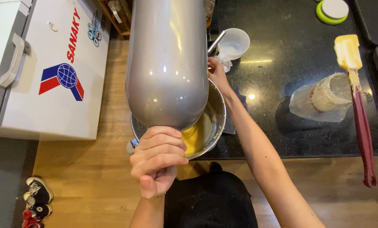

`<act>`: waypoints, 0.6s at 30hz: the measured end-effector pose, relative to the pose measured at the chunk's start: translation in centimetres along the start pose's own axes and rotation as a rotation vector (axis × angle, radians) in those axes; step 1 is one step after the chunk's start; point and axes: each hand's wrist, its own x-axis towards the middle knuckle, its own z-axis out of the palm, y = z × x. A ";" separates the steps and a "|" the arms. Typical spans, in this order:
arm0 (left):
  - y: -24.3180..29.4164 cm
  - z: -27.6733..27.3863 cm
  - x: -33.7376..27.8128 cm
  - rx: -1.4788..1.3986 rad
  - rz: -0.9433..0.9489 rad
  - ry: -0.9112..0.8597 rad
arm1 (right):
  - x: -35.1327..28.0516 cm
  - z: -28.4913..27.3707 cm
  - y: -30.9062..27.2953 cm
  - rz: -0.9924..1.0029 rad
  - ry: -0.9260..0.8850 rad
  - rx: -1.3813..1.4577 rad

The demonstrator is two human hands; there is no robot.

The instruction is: Using a stand mixer and spatula to prepare and scrape dough in a bakery kitchen.

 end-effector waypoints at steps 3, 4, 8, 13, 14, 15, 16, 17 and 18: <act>-0.3 0.0 0.1 -0.002 0.016 0.015 | 1.1 -0.5 1.8 -0.077 -0.023 -0.013; -0.4 0.0 0.1 -0.010 0.028 0.021 | 1.5 -0.7 2.5 -0.154 -0.029 -0.063; -0.7 -0.2 -0.1 -0.034 0.071 0.028 | 1.2 -0.2 1.1 -0.130 0.001 -0.082; -0.1 0.0 0.1 -0.031 0.026 0.010 | 0.2 0.2 -0.3 -0.001 0.049 -0.172; -0.2 0.1 0.0 -0.034 0.021 0.009 | -0.3 0.4 -0.6 0.003 0.051 -0.173; -0.2 0.0 -0.1 -0.031 0.018 0.014 | -0.8 0.6 -0.8 0.018 0.039 -0.087; -0.2 0.0 -0.1 -0.028 0.015 0.018 | -1.2 0.9 -1.1 0.032 0.027 -0.001; -0.2 0.1 -0.1 -0.029 0.013 0.018 | -1.7 1.0 -1.7 0.034 0.028 -0.002; -0.3 0.1 -0.2 -0.026 0.020 0.029 | -2.1 1.0 -2.4 0.010 -0.001 0.042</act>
